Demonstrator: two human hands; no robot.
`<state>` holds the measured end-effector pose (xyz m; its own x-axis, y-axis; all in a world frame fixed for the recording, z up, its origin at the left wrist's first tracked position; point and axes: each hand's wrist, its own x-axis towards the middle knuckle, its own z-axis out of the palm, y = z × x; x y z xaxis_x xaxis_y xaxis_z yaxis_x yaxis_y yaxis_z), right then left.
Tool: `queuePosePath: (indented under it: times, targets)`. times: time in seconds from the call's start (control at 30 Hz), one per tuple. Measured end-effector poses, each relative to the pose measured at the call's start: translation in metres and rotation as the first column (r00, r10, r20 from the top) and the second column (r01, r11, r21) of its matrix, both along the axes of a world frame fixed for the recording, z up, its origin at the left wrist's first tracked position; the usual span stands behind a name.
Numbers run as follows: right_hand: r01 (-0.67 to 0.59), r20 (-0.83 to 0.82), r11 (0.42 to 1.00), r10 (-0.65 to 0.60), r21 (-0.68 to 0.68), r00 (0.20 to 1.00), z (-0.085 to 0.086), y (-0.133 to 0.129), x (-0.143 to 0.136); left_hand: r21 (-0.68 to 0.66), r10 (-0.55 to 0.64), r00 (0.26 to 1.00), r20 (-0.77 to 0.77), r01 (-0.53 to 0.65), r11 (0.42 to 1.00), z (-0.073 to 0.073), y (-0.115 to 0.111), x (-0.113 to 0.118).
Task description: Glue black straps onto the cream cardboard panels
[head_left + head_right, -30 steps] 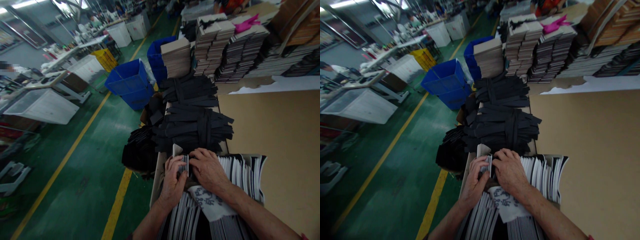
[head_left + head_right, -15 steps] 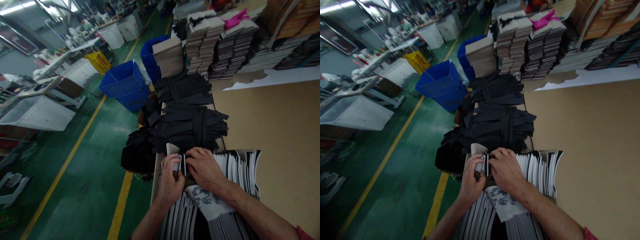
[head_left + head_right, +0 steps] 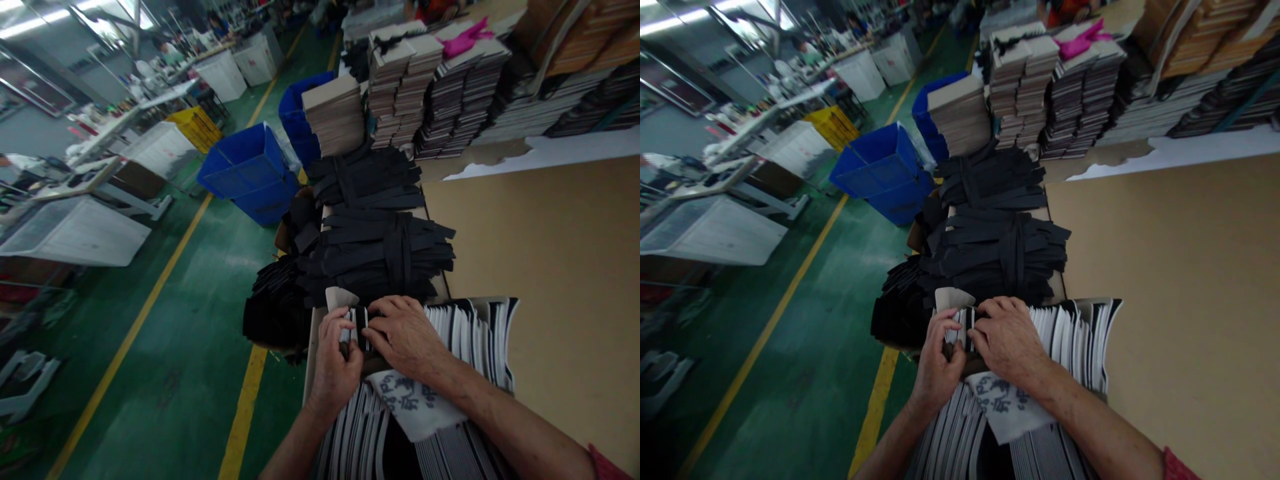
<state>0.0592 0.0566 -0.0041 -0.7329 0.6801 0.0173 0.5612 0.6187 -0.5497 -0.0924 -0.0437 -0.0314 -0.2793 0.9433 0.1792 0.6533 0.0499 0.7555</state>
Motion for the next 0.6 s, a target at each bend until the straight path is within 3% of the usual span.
queuePosePath:
  times: [0.33,0.6]
  targets:
    - [0.051,-0.029,0.998,-0.053,-0.035,0.998,-0.002,-0.001,-0.010,0.005,-0.003,1.000,-0.014,0.003,1.000,-0.003,-0.002,-0.008]
    - [-0.016,-0.061,0.999,0.014,-0.035,0.998,0.000,0.000,-0.012,0.002,-0.001,1.000,-0.005,0.001,1.000,-0.002,-0.002,-0.011]
